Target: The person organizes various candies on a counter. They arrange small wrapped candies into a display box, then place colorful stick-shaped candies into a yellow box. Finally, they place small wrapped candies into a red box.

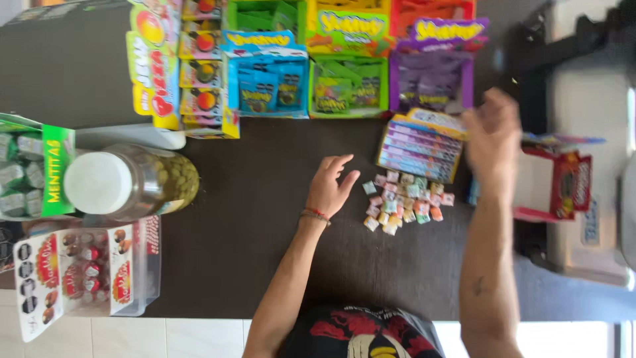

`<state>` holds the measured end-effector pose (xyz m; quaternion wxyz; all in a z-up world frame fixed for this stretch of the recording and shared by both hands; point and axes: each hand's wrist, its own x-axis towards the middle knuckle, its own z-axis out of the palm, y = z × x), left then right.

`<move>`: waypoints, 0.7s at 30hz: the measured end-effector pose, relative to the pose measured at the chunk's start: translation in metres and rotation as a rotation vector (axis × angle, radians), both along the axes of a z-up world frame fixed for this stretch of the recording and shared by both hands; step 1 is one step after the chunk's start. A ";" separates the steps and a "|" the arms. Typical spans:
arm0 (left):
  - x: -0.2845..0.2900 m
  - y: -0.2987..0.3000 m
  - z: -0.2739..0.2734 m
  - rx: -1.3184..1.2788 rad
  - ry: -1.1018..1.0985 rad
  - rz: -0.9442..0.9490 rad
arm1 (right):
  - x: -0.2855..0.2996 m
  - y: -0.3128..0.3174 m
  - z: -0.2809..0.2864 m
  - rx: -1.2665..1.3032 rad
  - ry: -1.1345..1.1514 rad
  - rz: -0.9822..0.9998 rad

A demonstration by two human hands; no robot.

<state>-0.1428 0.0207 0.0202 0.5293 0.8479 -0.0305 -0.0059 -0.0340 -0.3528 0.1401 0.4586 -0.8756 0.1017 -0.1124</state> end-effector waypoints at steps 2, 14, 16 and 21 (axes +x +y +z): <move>-0.002 -0.026 -0.011 -0.050 0.015 -0.004 | -0.049 0.022 0.010 0.039 0.067 -0.002; 0.070 -0.112 -0.012 0.058 0.329 0.031 | -0.085 0.034 -0.033 0.166 0.406 -0.171; 0.067 -0.114 -0.007 0.084 0.337 0.063 | -0.083 0.035 -0.036 0.159 0.425 -0.176; 0.035 -0.102 -0.033 0.052 0.230 0.199 | -0.095 0.032 -0.051 0.233 0.269 -0.162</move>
